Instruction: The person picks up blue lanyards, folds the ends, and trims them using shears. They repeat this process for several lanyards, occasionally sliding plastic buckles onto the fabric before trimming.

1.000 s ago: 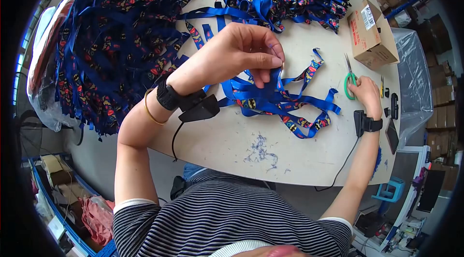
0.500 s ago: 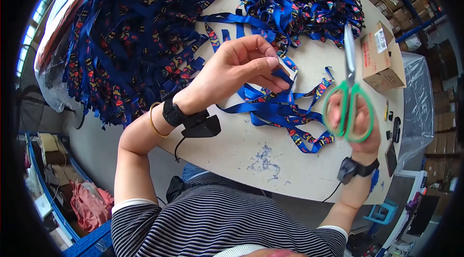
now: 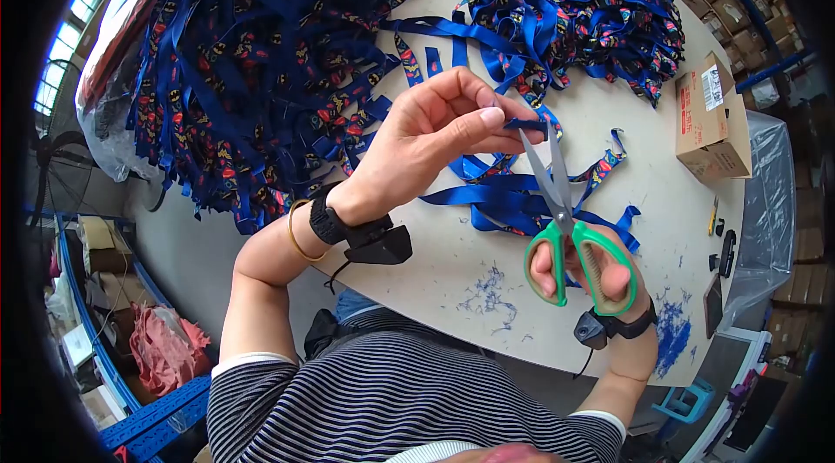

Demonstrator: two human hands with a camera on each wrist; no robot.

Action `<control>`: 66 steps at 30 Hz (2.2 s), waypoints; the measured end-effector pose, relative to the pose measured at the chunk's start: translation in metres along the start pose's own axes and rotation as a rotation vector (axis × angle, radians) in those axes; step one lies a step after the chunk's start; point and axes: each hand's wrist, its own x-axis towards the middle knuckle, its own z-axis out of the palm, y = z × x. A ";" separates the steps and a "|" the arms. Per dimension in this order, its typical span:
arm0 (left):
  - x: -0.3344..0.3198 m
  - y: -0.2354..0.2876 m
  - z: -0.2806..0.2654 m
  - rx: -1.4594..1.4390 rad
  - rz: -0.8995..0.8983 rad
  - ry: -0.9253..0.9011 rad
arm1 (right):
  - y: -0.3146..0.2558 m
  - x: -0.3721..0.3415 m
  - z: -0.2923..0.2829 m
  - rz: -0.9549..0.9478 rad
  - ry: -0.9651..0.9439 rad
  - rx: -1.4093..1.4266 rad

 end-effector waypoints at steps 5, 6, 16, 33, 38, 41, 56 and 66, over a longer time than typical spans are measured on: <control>-0.001 -0.003 0.002 -0.002 -0.015 -0.011 | -0.001 0.005 -0.003 0.021 -0.003 -0.024; -0.002 -0.004 0.002 -0.021 -0.011 -0.016 | 0.000 0.005 -0.003 0.018 0.000 -0.014; -0.012 -0.011 0.012 -0.042 -0.065 -0.028 | 0.014 0.017 0.006 -0.053 0.031 0.103; -0.016 -0.019 0.019 0.037 -0.099 -0.022 | 0.024 0.020 0.010 -0.137 0.160 -0.020; -0.014 -0.016 0.018 0.008 -0.086 -0.052 | 0.018 0.013 0.003 -0.181 0.215 -0.022; -0.011 -0.017 0.016 -0.039 -0.104 -0.045 | 0.002 0.006 -0.003 -0.342 0.443 -0.220; -0.008 0.007 0.024 0.376 -0.037 -0.250 | -0.010 0.006 -0.024 -0.350 0.790 -0.432; -0.007 0.000 0.039 1.344 0.243 -0.743 | -0.004 0.005 -0.039 -0.514 0.765 -0.476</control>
